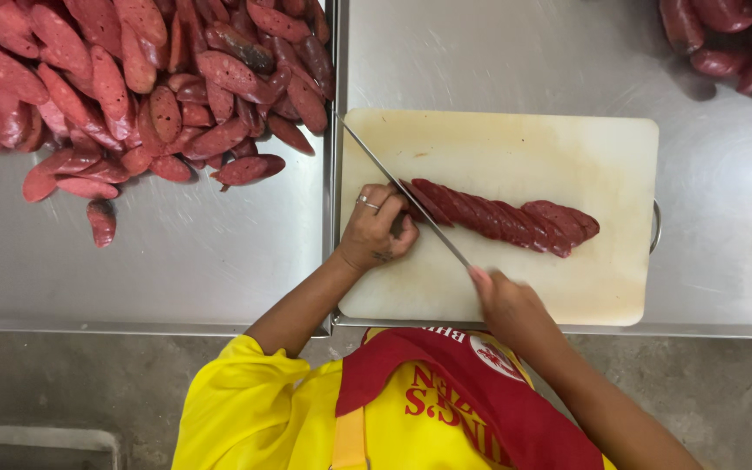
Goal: The person slices sausages on a white cutting board using a knife and moves the sliced pieces into a pile on a stainless steel table.
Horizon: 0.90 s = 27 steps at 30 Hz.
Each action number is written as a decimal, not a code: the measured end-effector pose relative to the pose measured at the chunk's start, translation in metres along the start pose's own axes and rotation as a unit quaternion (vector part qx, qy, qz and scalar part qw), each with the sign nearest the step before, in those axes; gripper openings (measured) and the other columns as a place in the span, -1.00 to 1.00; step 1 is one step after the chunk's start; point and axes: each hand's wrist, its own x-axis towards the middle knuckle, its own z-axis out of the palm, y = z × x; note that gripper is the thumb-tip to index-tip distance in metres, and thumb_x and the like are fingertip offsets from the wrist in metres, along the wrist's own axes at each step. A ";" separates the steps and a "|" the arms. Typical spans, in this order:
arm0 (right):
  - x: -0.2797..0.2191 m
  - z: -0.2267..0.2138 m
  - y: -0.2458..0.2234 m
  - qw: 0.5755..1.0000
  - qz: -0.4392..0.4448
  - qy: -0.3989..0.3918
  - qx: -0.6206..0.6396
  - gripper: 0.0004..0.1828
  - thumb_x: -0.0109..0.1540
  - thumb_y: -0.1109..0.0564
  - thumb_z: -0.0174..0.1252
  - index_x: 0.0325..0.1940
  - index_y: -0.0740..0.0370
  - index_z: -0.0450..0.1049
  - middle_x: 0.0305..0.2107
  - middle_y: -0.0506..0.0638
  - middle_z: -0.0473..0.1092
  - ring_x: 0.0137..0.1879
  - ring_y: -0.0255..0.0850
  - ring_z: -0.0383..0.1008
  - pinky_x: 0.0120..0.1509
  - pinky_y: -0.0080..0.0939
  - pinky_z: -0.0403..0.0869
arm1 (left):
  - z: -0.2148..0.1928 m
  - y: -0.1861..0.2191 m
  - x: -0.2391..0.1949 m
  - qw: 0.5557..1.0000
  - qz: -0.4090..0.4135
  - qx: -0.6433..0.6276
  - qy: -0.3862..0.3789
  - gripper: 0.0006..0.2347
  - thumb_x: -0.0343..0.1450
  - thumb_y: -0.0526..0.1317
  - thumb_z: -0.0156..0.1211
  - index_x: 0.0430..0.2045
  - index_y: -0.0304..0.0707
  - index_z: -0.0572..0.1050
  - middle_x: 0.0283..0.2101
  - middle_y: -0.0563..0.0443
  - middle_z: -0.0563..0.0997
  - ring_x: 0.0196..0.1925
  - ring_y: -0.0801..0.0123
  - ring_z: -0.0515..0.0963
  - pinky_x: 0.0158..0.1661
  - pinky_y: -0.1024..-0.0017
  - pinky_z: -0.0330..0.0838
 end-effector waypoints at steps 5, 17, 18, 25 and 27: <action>0.077 -0.004 -0.061 0.997 0.053 -0.022 0.046 -0.30 0.42 -0.29 -0.20 -0.23 0.39 0.55 -0.35 0.52 0.47 -0.09 0.47 0.47 0.05 0.30 0.44 | 0.000 0.007 0.001 0.999 0.006 0.018 0.028 -0.76 0.21 -0.43 0.29 -0.28 -0.39 0.48 -0.14 -0.21 0.48 -0.09 -0.07 0.50 -0.01 0.18 0.45; -0.022 -0.039 0.088 0.985 0.089 -0.143 0.020 -0.13 0.40 -0.39 -0.35 -0.45 0.41 0.51 -0.60 0.32 0.46 -0.39 0.21 0.53 -0.07 0.13 0.49 | 0.015 0.027 -0.015 0.993 -0.015 0.088 0.080 -0.77 0.24 -0.44 0.30 -0.28 -0.35 0.47 -0.15 -0.18 0.51 -0.06 -0.04 0.51 -0.01 0.21 0.45; -0.039 -0.048 0.109 0.981 0.108 -0.156 0.039 -0.13 0.38 -0.40 -0.33 -0.49 0.41 0.49 -0.68 0.20 0.43 -0.53 0.10 0.49 -0.20 0.06 0.51 | 0.020 0.030 -0.015 0.988 -0.041 0.100 0.108 -0.78 0.23 -0.44 0.30 -0.30 -0.32 0.47 -0.15 -0.18 0.52 -0.04 -0.04 0.51 -0.01 0.23 0.44; -0.100 -0.071 0.254 0.867 0.245 -0.134 0.413 -0.17 0.33 -0.49 -0.35 -0.55 0.27 0.34 -0.85 -0.05 0.18 -0.79 -0.24 0.13 -0.71 -0.16 0.19 | 0.097 0.030 0.008 0.915 -0.311 0.002 0.257 -0.86 0.50 -0.26 0.17 -0.17 -0.36 0.53 -0.11 -0.20 0.60 -0.11 0.10 0.62 -0.02 0.31 0.49; -0.096 -0.064 0.276 0.842 0.216 -0.108 0.482 -0.16 0.30 -0.53 -0.41 -0.58 0.22 0.29 -0.87 -0.07 0.16 -0.81 -0.24 0.15 -0.75 -0.15 0.23 | 0.135 0.041 0.018 0.942 -0.274 -0.068 0.183 -0.79 0.55 -0.18 0.09 -0.15 -0.36 0.59 -0.12 -0.22 0.67 -0.11 0.07 0.66 0.01 0.30 0.52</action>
